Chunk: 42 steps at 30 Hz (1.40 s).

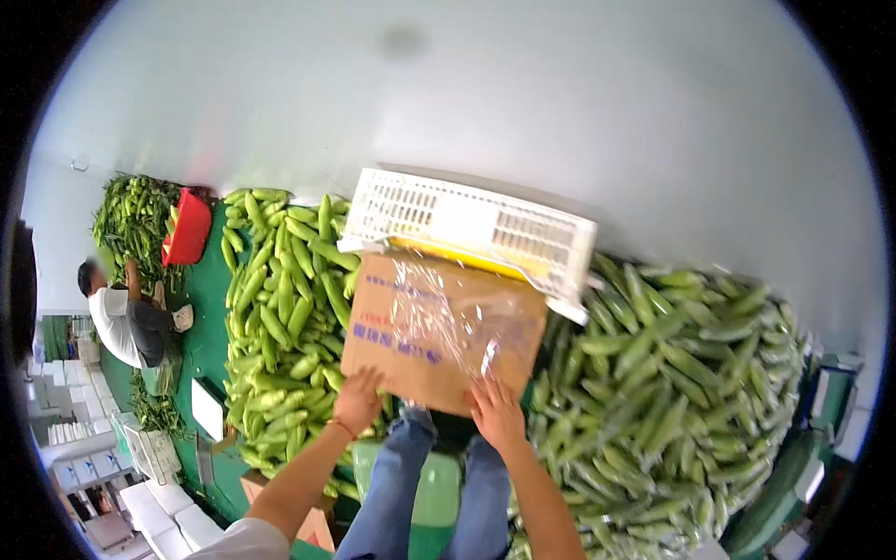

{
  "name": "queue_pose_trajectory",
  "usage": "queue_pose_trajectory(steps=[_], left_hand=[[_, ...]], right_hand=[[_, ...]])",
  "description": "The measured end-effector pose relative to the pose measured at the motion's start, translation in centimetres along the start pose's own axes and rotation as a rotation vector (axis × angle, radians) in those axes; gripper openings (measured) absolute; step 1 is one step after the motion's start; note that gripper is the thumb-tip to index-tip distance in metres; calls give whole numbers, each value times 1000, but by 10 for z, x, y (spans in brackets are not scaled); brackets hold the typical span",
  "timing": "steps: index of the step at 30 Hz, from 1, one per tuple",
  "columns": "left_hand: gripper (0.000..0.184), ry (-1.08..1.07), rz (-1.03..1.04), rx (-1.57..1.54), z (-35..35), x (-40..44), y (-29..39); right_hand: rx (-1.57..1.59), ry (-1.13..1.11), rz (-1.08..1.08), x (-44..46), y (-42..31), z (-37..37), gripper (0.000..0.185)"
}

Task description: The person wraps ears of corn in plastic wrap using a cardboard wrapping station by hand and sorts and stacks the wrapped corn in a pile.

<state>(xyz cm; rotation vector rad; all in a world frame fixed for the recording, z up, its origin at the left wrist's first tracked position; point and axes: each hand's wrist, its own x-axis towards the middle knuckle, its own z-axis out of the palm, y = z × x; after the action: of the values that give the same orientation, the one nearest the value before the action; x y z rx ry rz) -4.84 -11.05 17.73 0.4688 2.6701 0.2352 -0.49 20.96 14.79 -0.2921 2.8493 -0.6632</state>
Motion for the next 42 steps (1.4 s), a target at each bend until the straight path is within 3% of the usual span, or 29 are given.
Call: queue_pose_trajectory(steps=[2, 6, 13, 15, 20, 23, 25, 27, 29, 32, 35, 37, 39, 40, 41, 42], left_hand=[[56, -5, 107, 63, 47, 60, -19], [56, 180, 365, 62, 115, 131, -67], [46, 355, 477, -52, 135, 134, -90], [41, 394, 469, -140, 136, 136, -94], [23, 581, 463, -285, 145, 134, -93], [9, 768, 425, -359, 152, 133, -95], [8, 680, 218, -492, 156, 127, -94], [8, 745, 277, -400, 146, 100, -100], [8, 937, 504, -302, 131, 80, -117], [10, 1009, 629, -159, 100, 10, -132], [11, 960, 679, -68, 128, -30, -155], [12, 967, 596, -18, 180, -45, -170], [14, 821, 548, -237, 237, -68, -180], [16, 743, 398, -224, 264, -82, -187], [17, 699, 252, -426, 288, -98, -198], [20, 961, 97, -596, 307, -110, -211]], right_hand=[[14, -60, 23, 10, 14, 40, 50], [-127, 93, -93, 24, 68, 135, 38], [-112, 257, -122, 20, 75, 148, 25], [-78, 315, -183, 14, 86, 157, 22], [106, 430, -85, 11, 74, 153, 12], [-97, 654, -144, 7, 71, 164, 13], [-250, 719, -11, 1, 83, 176, 13], [-170, 638, 166, -22, 73, 152, 14], [-27, 697, 112, -36, 68, 125, 16], [-99, 634, 39, -69, 28, 104, 20], [219, 378, 78, -93, 34, 141, 26], [287, 312, 88, -103, 61, 184, 24], [391, 347, 148, -105, 73, 208, 22], [498, 386, 200, -105, 71, 217, 21], [606, 423, 256, -104, 74, 224, 21], [621, 409, 253, -102, 88, 229, 21]])
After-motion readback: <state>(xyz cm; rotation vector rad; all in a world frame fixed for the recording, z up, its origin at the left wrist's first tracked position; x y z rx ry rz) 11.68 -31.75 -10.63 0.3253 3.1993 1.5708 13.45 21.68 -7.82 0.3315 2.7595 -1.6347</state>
